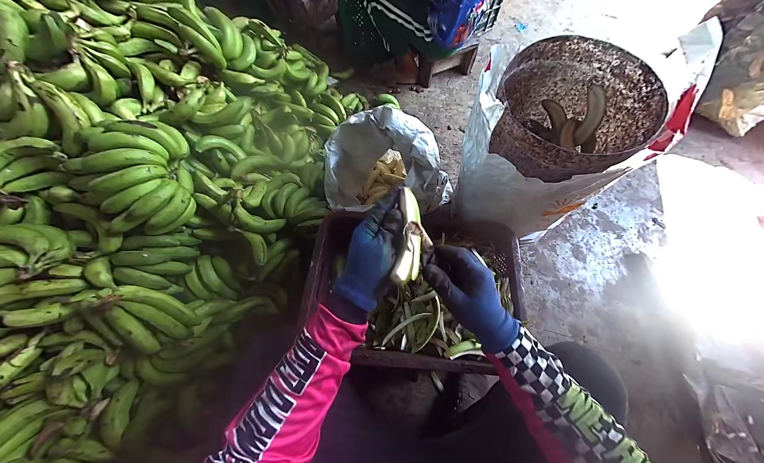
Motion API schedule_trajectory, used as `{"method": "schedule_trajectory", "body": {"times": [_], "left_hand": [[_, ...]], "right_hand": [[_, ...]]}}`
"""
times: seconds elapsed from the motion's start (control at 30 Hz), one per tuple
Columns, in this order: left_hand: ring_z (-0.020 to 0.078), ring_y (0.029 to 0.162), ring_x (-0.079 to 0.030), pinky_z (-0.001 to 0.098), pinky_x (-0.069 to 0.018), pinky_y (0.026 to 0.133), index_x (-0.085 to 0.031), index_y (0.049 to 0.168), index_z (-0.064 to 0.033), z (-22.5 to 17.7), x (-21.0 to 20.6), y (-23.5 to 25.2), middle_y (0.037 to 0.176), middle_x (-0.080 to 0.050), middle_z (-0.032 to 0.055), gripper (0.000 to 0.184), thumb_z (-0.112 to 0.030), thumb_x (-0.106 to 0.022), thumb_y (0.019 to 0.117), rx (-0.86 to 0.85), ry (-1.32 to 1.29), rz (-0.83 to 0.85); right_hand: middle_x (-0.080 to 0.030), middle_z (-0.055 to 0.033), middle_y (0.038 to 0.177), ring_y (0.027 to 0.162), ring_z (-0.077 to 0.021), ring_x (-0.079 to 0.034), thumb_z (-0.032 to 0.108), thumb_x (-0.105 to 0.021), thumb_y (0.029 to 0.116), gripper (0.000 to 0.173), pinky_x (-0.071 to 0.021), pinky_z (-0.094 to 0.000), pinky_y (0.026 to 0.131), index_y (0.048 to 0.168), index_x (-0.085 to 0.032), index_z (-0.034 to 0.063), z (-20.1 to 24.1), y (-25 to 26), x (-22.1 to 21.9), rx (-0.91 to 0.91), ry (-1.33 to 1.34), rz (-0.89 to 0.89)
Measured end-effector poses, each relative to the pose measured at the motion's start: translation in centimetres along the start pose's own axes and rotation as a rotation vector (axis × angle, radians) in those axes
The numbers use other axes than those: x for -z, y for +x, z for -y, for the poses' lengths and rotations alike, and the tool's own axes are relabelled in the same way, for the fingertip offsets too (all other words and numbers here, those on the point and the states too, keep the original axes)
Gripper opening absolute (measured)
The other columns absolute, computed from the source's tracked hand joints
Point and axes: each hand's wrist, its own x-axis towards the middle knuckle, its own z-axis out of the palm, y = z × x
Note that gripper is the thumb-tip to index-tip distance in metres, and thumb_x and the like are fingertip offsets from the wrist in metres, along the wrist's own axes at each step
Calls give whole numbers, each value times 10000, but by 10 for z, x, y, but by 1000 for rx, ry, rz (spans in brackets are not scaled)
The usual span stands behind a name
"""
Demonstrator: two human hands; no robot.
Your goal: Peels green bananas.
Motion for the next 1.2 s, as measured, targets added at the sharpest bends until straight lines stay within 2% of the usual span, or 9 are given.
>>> {"method": "schedule_trajectory", "body": {"times": [0.03, 0.13, 0.2, 0.37, 0.5, 0.6, 0.7, 0.93, 1.2], "left_hand": [[139, 923, -679, 351, -605, 759, -519, 1486, -275, -1, 0, 1, 1208, -678, 41, 384, -268, -415, 1116, 54, -14, 100], [164, 742, -667, 322, -588, 600, -588, 1378, -166, 5, 2, 9, 996, -685, 101, 339, -301, -435, 1107, 271, -217, 310], [199, 720, -674, 329, -591, 566, -548, 1391, -158, 1, 8, 11, 989, -675, 137, 385, -373, -470, 1081, 311, -260, 458], [231, 906, -700, 386, -607, 791, -423, 1548, -159, -7, 5, 6, 1172, -688, 159, 606, -166, -613, 973, 341, -37, 596], [205, 924, -700, 372, -603, 778, -538, 1429, -143, 8, -3, 7, 1150, -703, 113, 414, -220, -596, 1026, 288, -99, 271], [250, 1011, -704, 428, -604, 838, -519, 1406, -132, 20, -5, 15, 1200, -694, 128, 381, -265, -562, 1051, 245, -370, -69], [178, 949, -667, 377, -587, 820, -489, 1378, -185, 18, -5, 20, 1123, -652, 57, 352, -325, -548, 1060, 245, -579, -305], [236, 965, -684, 424, -603, 837, -424, 1387, -137, 8, -8, 27, 1129, -634, 122, 312, -217, -476, 1090, 182, -777, -430], [150, 919, -676, 352, -591, 764, -529, 1403, -203, 2, -7, 12, 1127, -675, 43, 386, -377, -547, 1058, 214, -229, -300]], "right_hand": [[-681, -37, 1067, 876, -140, -663, 458, -650, 982, 435, -597, -397, 748, 1267, -685, 133, -5, 6, 7, -9, -32, -29], [-660, -28, 1084, 899, -151, -652, 506, -616, 985, 458, -583, -414, 744, 1296, -684, 177, -9, 16, 24, -24, -133, -75], [-659, -22, 1073, 893, -152, -653, 527, -589, 994, 463, -582, -419, 727, 1300, -686, 194, -8, 18, 29, -14, -180, -69], [-706, -85, 1176, 1084, -211, -679, 491, -510, 1048, 471, -559, -502, 944, 1300, -684, 133, -23, 33, 39, -120, -261, -153], [-700, -60, 1168, 1011, -164, -689, 572, -561, 998, 555, -593, -462, 879, 1325, -647, 131, -12, 29, 42, -131, -162, -215], [-697, -48, 1099, 893, -162, -685, 593, -587, 975, 566, -601, -462, 767, 1326, -629, 151, -6, 14, 27, -96, -154, -162], [-696, -51, 1042, 825, -159, -677, 608, -577, 972, 581, -601, -448, 719, 1311, -616, 137, -5, 4, 7, -70, -161, -120], [-675, -52, 1003, 778, -155, -651, 525, -645, 964, 504, -591, -420, 674, 1260, -650, 116, 1, -2, -11, -25, -178, -110], [-669, -47, 1022, 780, -146, -644, 528, -640, 971, 484, -585, -394, 654, 1279, -683, 158, -3, 0, -5, 71, -197, -89]]}}
